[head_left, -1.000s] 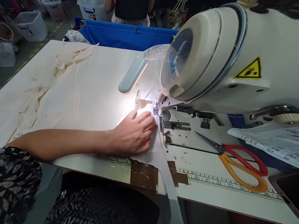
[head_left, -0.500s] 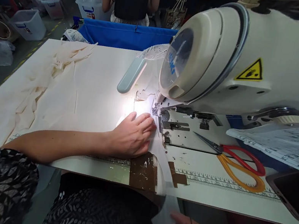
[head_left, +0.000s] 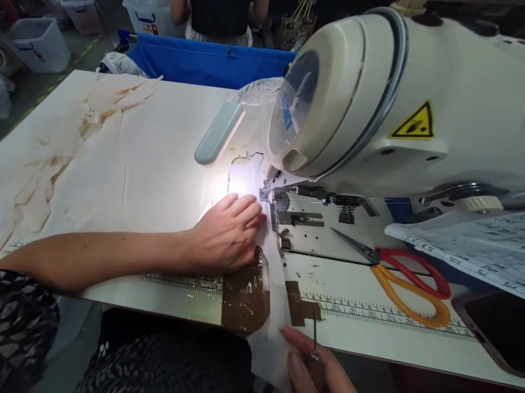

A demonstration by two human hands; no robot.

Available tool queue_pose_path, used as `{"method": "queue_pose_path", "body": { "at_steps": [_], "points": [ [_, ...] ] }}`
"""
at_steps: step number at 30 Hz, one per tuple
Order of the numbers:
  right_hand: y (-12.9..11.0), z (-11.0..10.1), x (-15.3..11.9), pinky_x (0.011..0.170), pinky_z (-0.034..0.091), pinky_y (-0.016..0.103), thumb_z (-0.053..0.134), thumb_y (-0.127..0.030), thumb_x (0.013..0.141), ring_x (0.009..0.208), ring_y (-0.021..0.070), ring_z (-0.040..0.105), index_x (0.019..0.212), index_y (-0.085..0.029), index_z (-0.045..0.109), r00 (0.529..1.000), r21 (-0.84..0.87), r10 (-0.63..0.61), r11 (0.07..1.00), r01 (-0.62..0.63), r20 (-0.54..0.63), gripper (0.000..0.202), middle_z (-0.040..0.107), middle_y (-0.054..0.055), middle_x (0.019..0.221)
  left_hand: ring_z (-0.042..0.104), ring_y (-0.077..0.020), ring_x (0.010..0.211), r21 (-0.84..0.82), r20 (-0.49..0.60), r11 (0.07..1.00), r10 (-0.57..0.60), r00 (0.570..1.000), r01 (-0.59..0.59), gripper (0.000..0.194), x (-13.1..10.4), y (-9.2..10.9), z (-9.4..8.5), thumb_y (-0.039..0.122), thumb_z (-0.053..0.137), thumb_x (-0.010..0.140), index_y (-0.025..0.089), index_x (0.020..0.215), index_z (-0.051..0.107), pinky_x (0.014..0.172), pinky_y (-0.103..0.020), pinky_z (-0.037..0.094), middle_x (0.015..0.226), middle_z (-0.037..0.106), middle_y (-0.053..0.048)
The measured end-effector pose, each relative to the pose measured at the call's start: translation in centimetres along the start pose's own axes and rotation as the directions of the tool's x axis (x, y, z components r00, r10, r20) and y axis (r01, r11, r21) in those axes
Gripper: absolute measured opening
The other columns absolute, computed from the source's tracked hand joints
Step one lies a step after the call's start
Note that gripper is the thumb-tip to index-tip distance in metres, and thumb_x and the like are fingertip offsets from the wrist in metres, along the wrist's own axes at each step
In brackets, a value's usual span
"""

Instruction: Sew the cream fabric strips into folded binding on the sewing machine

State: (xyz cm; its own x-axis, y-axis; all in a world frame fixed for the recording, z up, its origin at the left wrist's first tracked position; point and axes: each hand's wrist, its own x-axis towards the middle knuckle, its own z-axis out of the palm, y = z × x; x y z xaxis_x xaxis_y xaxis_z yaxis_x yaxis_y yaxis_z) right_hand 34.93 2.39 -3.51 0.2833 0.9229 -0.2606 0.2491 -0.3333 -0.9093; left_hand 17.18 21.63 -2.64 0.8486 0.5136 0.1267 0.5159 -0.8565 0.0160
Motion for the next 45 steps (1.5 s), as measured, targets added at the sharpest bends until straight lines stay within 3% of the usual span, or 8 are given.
{"method": "queue_pose_path", "body": {
  "at_steps": [4,7,13,21,25,35,40,45],
  "points": [
    [-0.6,2.4,-0.8,0.064,0.058,0.025,0.063,-0.054,0.091,0.056,0.0175,0.069,0.116,-0.019,0.069,0.982,0.268,0.155,0.946,-0.180,0.110,0.044,0.070,0.002,0.062,0.054,-0.0310,0.105,0.040,0.018,0.999,-0.013,1.000,0.012,0.033,0.5,-0.1,-0.4,0.020,0.038,0.096,0.006,0.113,0.063,0.087,-0.046,0.045,0.110,0.060,-0.019],
    [-0.6,3.5,-1.1,0.060,0.059,0.027,0.064,-0.054,0.091,0.056,0.0182,0.069,0.116,-0.017,0.067,0.974,0.348,0.176,0.912,-0.215,0.141,0.045,0.072,0.004,0.070,0.055,-0.0300,0.103,0.052,0.018,0.998,-0.019,1.000,0.018,0.034,0.8,-0.2,-0.4,0.016,0.035,0.097,0.006,0.108,0.065,0.083,-0.044,0.045,0.106,0.061,-0.018],
    [-0.2,3.5,-0.8,0.062,0.058,0.021,0.066,-0.053,0.090,0.058,0.0151,0.069,0.110,-0.021,0.070,0.996,0.213,0.086,0.974,-0.077,-0.037,0.038,0.071,0.000,0.066,0.053,-0.0302,0.103,0.045,0.025,0.999,-0.013,1.000,0.012,0.031,0.4,-0.3,-0.7,0.020,0.039,0.095,0.008,0.104,0.067,0.082,-0.044,0.046,0.111,0.061,-0.019],
    [-0.2,2.9,-0.1,0.057,0.057,0.020,0.062,-0.051,0.093,0.052,0.0129,0.065,0.110,-0.023,0.070,1.000,0.124,0.006,0.992,-0.002,-0.025,0.033,0.070,-0.001,0.068,0.054,-0.0312,0.107,0.066,-0.007,0.998,-0.016,1.000,0.017,0.033,0.6,-1.1,-0.1,0.022,0.040,0.094,0.007,0.107,0.067,0.086,-0.044,0.046,0.114,0.062,-0.019],
    [0.1,2.7,0.3,0.058,0.057,0.019,0.059,-0.045,0.096,0.054,0.0126,0.068,0.114,-0.025,0.067,0.998,0.078,-0.051,0.996,0.048,0.037,0.028,0.071,-0.002,0.071,0.053,-0.0320,0.110,0.057,-0.030,0.998,-0.028,0.999,0.029,0.035,0.8,-1.5,0.2,0.023,0.040,0.094,0.006,0.111,0.066,0.089,-0.045,0.045,0.118,0.062,-0.020],
    [0.8,2.2,0.3,0.059,0.057,0.016,0.057,-0.035,0.099,0.054,0.0100,0.068,0.113,-0.029,0.066,0.988,0.022,-0.147,0.989,0.146,0.043,0.018,0.070,-0.005,0.071,0.054,-0.0310,0.111,-0.045,-0.044,0.997,0.056,0.997,-0.058,0.032,0.2,-0.5,0.1,0.022,0.041,0.094,0.007,0.104,0.067,0.096,-0.048,0.045,0.117,0.062,-0.018],
    [0.8,2.1,0.5,0.058,0.057,0.014,0.057,-0.036,0.099,0.053,0.0095,0.068,0.113,-0.029,0.067,0.987,-0.001,-0.160,0.987,0.160,0.031,0.019,0.071,-0.005,0.072,0.055,-0.0316,0.112,-0.038,-0.004,0.998,0.056,0.998,-0.056,0.032,0.3,-0.3,0.2,0.022,0.044,0.092,0.006,0.107,0.067,0.097,-0.048,0.045,0.120,0.061,-0.019],
    [0.5,2.3,0.7,0.060,0.057,0.014,0.057,-0.035,0.099,0.054,0.0091,0.068,0.112,-0.030,0.067,0.983,-0.026,-0.181,0.983,0.181,0.019,0.018,0.071,-0.006,0.072,0.054,-0.0312,0.113,-0.015,-0.039,0.997,0.070,0.997,-0.071,0.030,0.2,-0.2,0.6,0.024,0.045,0.093,0.008,0.104,0.067,0.096,-0.047,0.046,0.122,0.060,-0.019]
  ]
}}
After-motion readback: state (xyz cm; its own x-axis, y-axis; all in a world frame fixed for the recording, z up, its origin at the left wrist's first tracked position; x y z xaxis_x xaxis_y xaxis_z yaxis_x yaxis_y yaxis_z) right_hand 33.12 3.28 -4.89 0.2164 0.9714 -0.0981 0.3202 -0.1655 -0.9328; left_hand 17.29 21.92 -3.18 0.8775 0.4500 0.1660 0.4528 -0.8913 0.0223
